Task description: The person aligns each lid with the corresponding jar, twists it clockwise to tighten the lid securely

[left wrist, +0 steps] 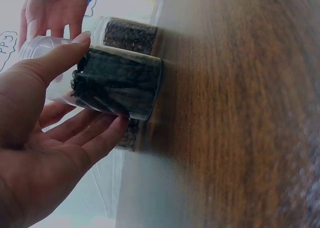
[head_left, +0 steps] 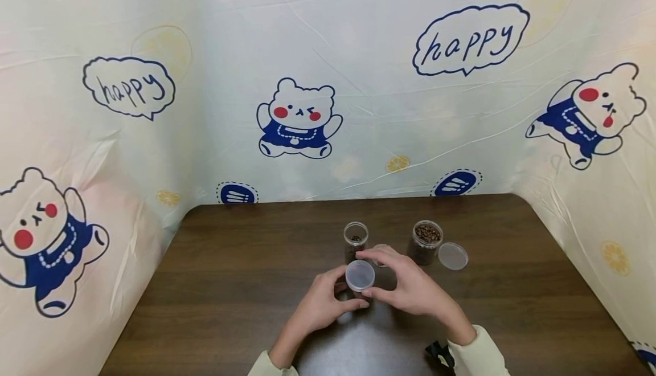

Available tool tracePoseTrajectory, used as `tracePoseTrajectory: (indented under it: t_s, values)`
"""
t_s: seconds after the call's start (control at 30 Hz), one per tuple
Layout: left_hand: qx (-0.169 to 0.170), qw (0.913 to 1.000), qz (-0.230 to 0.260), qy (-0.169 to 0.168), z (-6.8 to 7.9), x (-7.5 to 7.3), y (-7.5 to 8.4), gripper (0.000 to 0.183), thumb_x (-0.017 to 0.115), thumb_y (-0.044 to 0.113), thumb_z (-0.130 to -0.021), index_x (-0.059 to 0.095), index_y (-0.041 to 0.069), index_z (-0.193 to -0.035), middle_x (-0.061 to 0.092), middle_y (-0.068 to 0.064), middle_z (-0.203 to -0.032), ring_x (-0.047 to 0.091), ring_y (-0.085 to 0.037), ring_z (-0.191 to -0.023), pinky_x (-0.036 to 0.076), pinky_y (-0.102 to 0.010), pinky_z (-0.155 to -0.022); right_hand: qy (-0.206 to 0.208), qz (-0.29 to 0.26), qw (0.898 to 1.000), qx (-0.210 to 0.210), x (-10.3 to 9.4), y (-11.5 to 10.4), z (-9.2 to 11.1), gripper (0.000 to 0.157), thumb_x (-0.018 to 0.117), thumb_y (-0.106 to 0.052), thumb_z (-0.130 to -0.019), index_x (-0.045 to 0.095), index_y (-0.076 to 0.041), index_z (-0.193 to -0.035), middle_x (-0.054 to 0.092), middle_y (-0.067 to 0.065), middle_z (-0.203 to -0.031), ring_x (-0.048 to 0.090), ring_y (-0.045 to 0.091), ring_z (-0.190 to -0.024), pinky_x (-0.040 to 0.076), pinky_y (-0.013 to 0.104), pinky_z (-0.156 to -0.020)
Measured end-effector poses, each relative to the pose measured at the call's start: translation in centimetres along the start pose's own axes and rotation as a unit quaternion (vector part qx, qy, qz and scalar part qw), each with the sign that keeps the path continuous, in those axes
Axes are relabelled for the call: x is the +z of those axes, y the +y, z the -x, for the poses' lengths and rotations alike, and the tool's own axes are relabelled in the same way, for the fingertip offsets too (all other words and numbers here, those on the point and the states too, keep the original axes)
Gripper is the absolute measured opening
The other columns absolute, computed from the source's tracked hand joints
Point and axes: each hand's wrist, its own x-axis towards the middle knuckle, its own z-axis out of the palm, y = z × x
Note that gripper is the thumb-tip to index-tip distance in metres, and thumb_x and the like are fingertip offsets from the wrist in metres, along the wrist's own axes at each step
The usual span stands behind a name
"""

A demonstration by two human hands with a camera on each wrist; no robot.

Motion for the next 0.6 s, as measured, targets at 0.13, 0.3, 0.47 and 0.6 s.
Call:
tracePoseTrajectory:
  t_s: [0.13, 0.3, 0.47, 0.6]
  values:
    - [0.001, 1.0000, 0.001, -0.002, 0.0, 0.0, 0.0, 0.054, 0.090, 0.033, -0.084, 0.067, 0.022, -0.131, 0.073, 0.004, -0.121, 0.070, -0.012, -0.119, 0.060, -0.033, -0.102, -0.004, -0.002, 1.000, -0.001, 0.0, 0.1, 0.0, 0.066, 0.088, -0.019, -0.086, 0.059, -0.024, -0.146, 0.067, 0.000, -0.135, 0.063, 0.016, -0.125, 0.057, 0.048, -0.103]
    - [0.002, 1.0000, 0.000, -0.002, 0.0, 0.0, -0.1, 0.053, 0.091, 0.034, -0.084, 0.067, 0.022, -0.130, 0.073, 0.004, -0.121, 0.070, -0.012, -0.118, 0.060, -0.031, -0.102, 0.006, 0.005, 1.000, -0.001, 0.2, 0.2, 0.0, 0.065, 0.089, -0.021, -0.085, 0.060, -0.024, -0.144, 0.068, 0.000, -0.134, 0.064, 0.014, -0.121, 0.058, 0.043, -0.098]
    - [-0.001, 1.0000, -0.001, -0.004, 0.0, 0.0, -0.1, 0.054, 0.090, 0.033, -0.085, 0.067, 0.020, -0.132, 0.073, 0.003, -0.122, 0.069, -0.013, -0.119, 0.059, -0.030, -0.103, 0.026, 0.008, 1.000, -0.002, 0.9, 0.2, -0.1, 0.063, 0.092, -0.023, -0.083, 0.064, -0.019, -0.139, 0.068, 0.002, -0.129, 0.065, 0.016, -0.116, 0.058, 0.037, -0.096]
    - [-0.005, 0.9999, -0.007, -0.008, 0.1, -0.1, -0.1, 0.055, 0.088, 0.032, -0.087, 0.065, 0.017, -0.135, 0.072, -0.001, -0.127, 0.069, -0.016, -0.121, 0.059, -0.033, -0.103, 0.039, 0.011, 0.999, 0.027, 1.8, 0.1, -0.3, 0.061, 0.093, -0.030, -0.081, 0.066, -0.016, -0.134, 0.065, -0.001, -0.124, 0.062, 0.014, -0.112, 0.056, 0.033, -0.096]
